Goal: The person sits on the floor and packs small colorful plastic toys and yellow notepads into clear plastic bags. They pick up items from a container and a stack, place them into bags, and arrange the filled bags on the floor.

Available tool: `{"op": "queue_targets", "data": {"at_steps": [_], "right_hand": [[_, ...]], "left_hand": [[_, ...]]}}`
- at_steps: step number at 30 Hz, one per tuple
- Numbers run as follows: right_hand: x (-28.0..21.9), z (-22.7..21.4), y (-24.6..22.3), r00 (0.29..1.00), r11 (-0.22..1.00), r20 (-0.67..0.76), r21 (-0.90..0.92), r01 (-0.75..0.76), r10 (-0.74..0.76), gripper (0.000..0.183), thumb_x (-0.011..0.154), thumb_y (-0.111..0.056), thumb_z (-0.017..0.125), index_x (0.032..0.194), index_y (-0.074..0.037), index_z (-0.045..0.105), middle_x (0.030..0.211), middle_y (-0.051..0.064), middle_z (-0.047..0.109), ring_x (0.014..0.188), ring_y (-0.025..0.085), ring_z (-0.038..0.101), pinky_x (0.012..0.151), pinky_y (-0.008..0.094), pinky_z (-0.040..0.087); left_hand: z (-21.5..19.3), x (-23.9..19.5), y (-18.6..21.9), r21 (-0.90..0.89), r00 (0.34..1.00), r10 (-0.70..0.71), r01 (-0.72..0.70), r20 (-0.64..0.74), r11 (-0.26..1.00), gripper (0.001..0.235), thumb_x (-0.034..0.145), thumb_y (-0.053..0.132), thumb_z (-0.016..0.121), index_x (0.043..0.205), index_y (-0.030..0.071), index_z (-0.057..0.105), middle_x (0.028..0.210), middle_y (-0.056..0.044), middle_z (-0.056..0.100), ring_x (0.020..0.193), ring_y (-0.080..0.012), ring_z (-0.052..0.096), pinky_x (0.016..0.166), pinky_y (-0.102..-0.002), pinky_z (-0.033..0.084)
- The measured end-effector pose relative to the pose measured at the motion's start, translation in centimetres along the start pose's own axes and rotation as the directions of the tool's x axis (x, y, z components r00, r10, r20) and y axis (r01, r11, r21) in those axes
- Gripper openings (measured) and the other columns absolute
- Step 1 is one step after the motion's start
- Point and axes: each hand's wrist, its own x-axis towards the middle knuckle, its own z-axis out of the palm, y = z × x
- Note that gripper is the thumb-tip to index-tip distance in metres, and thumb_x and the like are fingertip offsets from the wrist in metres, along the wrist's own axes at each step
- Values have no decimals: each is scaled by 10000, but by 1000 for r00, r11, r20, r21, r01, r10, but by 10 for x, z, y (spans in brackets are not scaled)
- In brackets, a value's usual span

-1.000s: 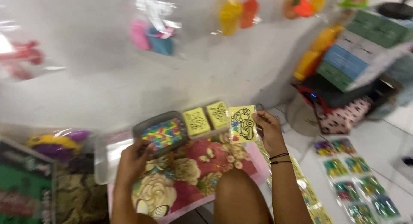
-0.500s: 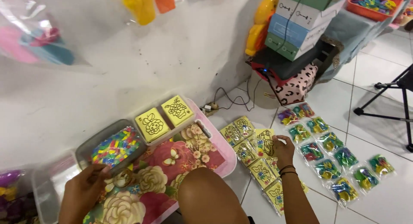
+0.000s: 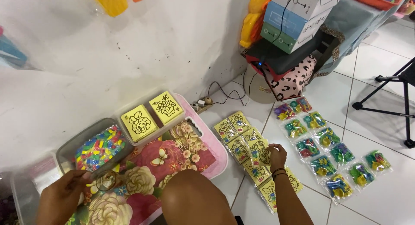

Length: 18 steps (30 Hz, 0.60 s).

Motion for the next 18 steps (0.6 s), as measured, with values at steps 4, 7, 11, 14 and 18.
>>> {"op": "queue_targets", "data": {"at_steps": [4,7,11,14,18], "right_hand": [[1,-10,5,995,991,95,-132,1,12,184,850,4,640,1007,-54,715,912,107,700,848,222,625,783,335,512],[7,-16,19,987,966,148,-256,-21,61,228,838,0,666,1049,-44,741,966,136,718,887,266,677,806,372,575],[8,-25,38,979,909,181,-417,-7,90,277,838,-35,668,1094,-54,773,994,124,769,891,249,715,844,351,589],[13,-25,59,973,812,225,-577,87,55,297,826,-123,694,1108,-102,784,1022,87,785,929,236,720,864,346,575],[14,-24,84,969,741,239,-661,120,56,285,844,-159,715,1118,-102,773,1046,61,792,963,213,735,906,342,582]], "left_hand": [[5,11,-20,-26,999,48,-48,-6,998,217,1017,70,666,1150,-77,755,758,-225,794,656,-291,728,629,-371,506],[4,7,-13,-32,999,32,-32,2,999,245,1017,53,665,1191,-111,723,834,-253,804,738,-316,770,677,-397,551],[3,2,-2,62,1000,8,-8,-2,998,239,1013,61,676,1196,-83,728,862,-245,826,772,-301,799,699,-396,585],[4,4,-4,109,1000,-3,4,-5,994,228,998,71,703,1186,-50,747,773,-234,832,713,-280,793,658,-374,563],[5,0,-1,48,1000,-19,19,-1,999,217,1008,58,692,1167,-78,750,797,-248,816,729,-295,772,682,-393,554]]}}
